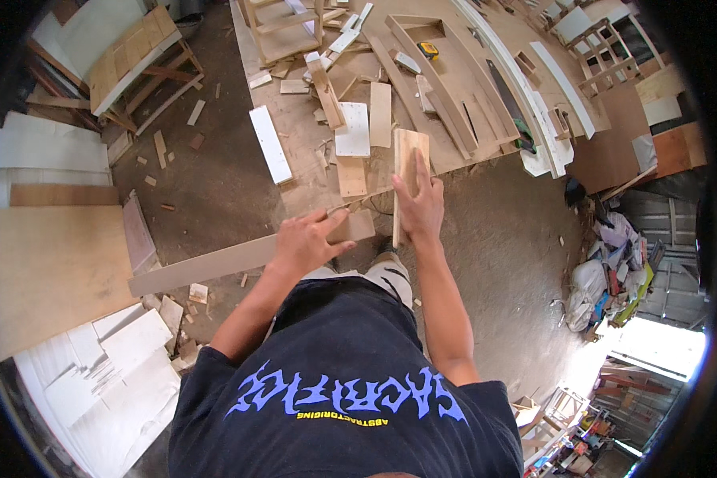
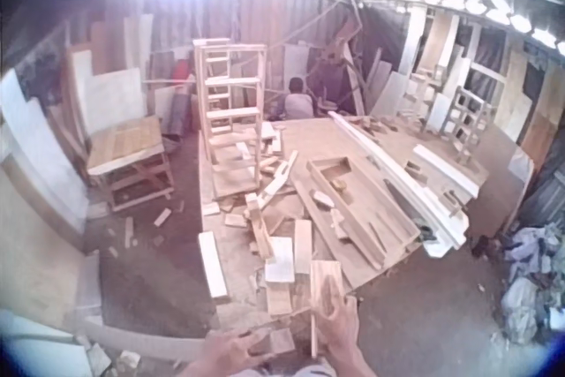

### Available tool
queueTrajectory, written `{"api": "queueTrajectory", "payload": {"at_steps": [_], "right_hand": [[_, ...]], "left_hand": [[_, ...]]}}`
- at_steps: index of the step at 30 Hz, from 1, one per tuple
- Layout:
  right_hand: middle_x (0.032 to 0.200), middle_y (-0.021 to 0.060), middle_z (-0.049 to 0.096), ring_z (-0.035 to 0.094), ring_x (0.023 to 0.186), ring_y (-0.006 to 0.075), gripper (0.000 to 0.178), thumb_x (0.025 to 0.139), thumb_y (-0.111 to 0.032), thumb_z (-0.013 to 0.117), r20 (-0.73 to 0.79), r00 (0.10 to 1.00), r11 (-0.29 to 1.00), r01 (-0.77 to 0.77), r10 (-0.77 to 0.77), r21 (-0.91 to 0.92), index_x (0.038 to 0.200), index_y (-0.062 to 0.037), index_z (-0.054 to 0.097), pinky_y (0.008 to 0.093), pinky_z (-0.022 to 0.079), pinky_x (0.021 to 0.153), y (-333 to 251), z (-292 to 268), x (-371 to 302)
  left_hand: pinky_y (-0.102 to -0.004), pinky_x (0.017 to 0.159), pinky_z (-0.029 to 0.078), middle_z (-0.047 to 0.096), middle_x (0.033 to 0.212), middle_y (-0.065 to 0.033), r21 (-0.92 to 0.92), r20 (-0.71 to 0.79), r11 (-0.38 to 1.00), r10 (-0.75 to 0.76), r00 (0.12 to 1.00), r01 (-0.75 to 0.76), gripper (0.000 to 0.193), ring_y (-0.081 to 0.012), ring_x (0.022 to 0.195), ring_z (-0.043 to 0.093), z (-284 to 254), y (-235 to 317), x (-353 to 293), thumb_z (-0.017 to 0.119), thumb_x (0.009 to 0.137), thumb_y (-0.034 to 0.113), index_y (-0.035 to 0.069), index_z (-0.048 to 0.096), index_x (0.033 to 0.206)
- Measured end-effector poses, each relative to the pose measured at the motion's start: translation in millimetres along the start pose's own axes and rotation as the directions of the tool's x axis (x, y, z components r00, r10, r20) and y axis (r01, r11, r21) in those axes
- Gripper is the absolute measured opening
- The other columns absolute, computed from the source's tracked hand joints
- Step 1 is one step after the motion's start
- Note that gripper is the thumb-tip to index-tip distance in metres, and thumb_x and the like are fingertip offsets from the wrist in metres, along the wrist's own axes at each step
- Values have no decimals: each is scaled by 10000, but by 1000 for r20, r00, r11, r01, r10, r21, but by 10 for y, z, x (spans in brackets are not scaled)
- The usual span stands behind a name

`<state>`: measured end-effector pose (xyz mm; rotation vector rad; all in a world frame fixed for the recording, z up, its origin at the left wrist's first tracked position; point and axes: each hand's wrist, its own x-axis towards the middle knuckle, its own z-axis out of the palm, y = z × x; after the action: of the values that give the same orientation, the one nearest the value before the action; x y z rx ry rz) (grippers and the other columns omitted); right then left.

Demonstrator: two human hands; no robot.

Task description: The person fits wooden pieces together and picks through a small box of screws by hand.

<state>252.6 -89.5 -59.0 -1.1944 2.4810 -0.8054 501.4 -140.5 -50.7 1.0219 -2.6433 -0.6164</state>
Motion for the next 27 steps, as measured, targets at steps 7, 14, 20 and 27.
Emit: {"api": "queueTrajectory", "payload": {"at_steps": [7, 14, 20, 27], "right_hand": [[1203, 211, 553, 612, 1039, 386, 813, 909, -506, 746, 105, 986, 971, 102, -127, 216, 1631, -333, 415, 444, 518, 953, 99, -392, -447], [1247, 259, 542, 649, 1060, 472, 804, 908, -533, 728, 75, 985, 988, 157, -157, 0, 1625, -348, 413, 499, 560, 905, 301, -326, 296], [1260, 233, 550, 633, 1089, 376, 813, 895, -508, 772, 24, 990, 944, 122, -136, 307, 1617, -338, 439, 445, 540, 946, 717, -860, 446], [1269, 211, 543, 670, 1065, 418, 798, 854, -552, 766, 182, 960, 977, 206, -212, 56, 1578, -380, 479, 477, 587, 873, 1119, -1180, 320]], "left_hand": [[-445, 697, 571, 683, 907, -54, 3, -67, 999, -46, 997, 46, 606, -293, 814, 720, 16, 145, 127, 808, 798, 587, 239, 753, 1290], [-467, 692, 566, 674, 944, -58, 31, 112, 999, 9, 994, -13, 633, -319, 806, 708, 264, 806, 301, 797, 816, 575, 221, 707, 1333], [-457, 720, 572, 681, 930, -51, 46, -72, 994, -91, 993, 94, 643, -304, 828, 722, 420, 1191, 712, 800, 814, 574, 215, 714, 1340], [-421, 687, 573, 700, 915, -40, 76, -88, 992, -94, 992, 101, 629, -275, 785, 720, 652, 1519, 1084, 834, 798, 542, 202, 735, 1318]]}}
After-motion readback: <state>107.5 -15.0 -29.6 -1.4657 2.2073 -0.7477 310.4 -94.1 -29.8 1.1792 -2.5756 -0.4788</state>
